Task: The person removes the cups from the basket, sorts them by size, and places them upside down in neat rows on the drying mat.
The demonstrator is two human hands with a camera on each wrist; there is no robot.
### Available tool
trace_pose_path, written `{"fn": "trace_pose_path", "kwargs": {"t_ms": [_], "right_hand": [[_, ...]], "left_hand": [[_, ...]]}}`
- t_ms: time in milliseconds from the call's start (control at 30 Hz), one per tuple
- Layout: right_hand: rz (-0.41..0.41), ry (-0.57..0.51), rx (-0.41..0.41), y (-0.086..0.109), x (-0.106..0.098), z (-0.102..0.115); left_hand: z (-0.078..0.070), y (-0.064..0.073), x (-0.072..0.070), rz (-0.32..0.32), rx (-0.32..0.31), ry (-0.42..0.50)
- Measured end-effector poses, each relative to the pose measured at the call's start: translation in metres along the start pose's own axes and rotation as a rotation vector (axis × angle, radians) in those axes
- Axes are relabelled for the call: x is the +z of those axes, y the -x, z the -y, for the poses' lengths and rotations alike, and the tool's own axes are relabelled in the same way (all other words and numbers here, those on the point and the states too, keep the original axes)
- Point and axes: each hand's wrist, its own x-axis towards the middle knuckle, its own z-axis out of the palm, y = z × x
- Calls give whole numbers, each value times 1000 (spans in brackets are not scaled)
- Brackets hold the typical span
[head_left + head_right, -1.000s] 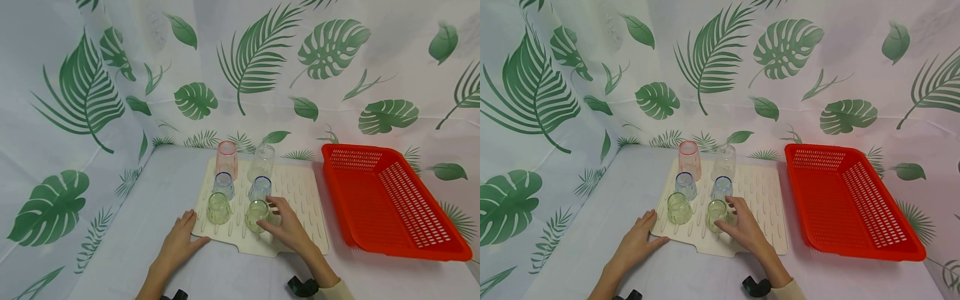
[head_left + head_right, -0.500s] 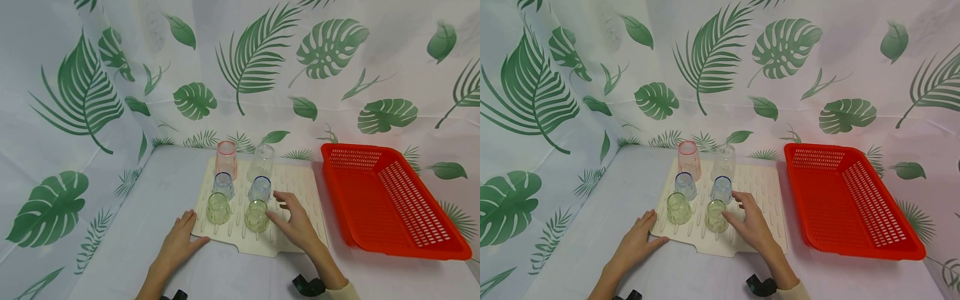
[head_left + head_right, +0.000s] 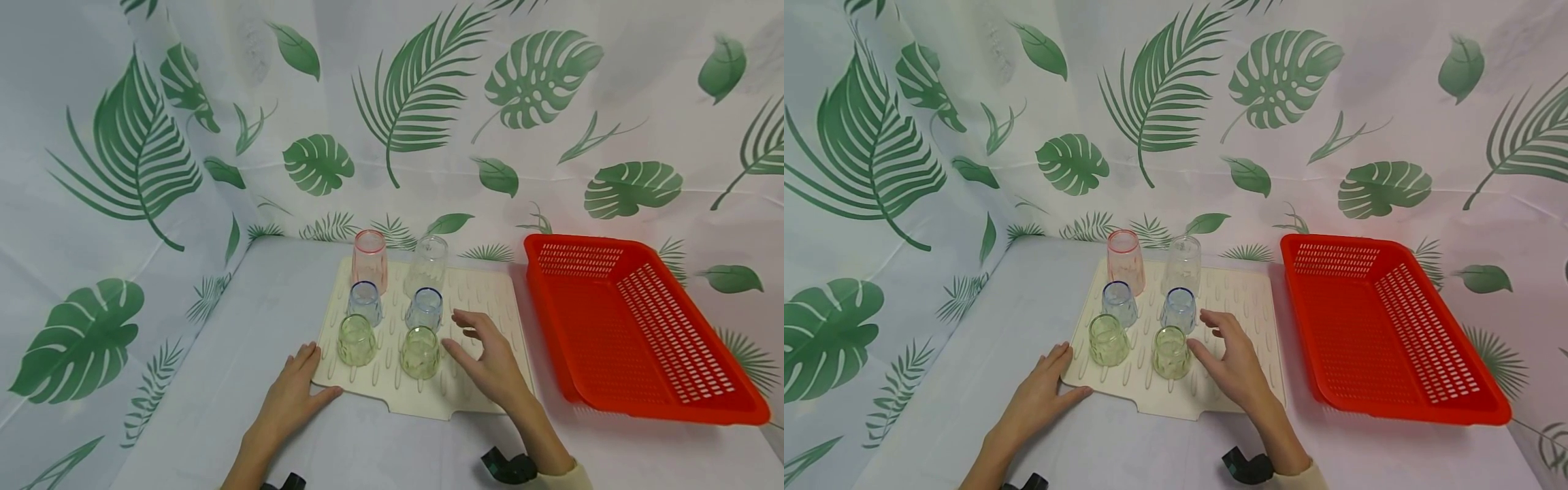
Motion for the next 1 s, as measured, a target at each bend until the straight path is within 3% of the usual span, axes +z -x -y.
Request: {"fn": "trace_pose_path", "kwargs": {"t_ms": [1000], "right_hand": [[-20, -3, -20, 1, -11, 7]], "left_hand": [[0, 0, -2, 28, -17, 42]]}}
